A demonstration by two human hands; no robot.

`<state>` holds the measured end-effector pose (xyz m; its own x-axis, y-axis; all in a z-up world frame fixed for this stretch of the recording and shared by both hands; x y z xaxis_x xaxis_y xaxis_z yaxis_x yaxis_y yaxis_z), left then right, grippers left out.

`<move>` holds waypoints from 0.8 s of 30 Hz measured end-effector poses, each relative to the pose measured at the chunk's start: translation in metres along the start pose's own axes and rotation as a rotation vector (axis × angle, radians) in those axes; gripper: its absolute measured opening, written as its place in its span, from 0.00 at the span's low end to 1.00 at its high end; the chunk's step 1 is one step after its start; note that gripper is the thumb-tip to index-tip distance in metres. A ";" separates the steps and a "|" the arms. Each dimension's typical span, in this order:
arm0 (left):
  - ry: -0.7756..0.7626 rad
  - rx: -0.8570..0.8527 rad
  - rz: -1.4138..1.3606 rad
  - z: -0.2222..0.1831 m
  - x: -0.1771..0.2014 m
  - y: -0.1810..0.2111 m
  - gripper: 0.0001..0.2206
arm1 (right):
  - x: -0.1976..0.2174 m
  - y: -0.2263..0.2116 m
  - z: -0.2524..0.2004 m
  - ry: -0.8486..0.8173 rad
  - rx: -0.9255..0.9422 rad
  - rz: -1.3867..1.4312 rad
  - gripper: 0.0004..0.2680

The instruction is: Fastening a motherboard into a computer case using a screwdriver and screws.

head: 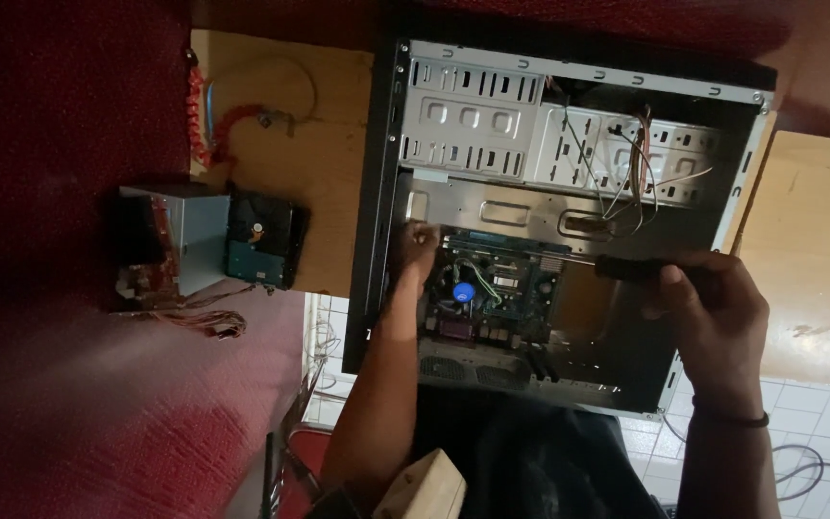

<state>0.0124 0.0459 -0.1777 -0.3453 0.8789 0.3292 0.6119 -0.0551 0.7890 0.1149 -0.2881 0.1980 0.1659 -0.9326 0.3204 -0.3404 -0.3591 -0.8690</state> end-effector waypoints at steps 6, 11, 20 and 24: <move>0.044 -0.049 0.315 -0.013 0.014 0.042 0.04 | -0.009 -0.006 0.000 -0.020 -0.008 0.011 0.09; 0.088 0.034 0.300 -0.026 0.026 0.072 0.08 | -0.011 -0.002 0.002 -0.002 -0.043 -0.037 0.09; 0.091 0.131 0.372 -0.036 0.025 0.077 0.16 | -0.033 -0.004 0.008 -0.042 -0.021 -0.033 0.07; 0.007 0.137 0.194 -0.034 0.018 0.073 0.21 | -0.044 -0.002 0.015 0.014 -0.098 -0.070 0.06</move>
<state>0.0270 0.0420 -0.0964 -0.2170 0.8546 0.4718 0.7580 -0.1571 0.6331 0.1217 -0.2454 0.1803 0.1800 -0.9051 0.3852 -0.4175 -0.4249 -0.8032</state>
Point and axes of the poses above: each hand's wrist, its own z-axis towards the middle knuckle, its own x-axis out of the back of the hand, y = z × x, the point moved 7 cm from there along z, towards the middle knuckle, and after that the axes turned 3 degrees about -x, right-handed, at the moved point
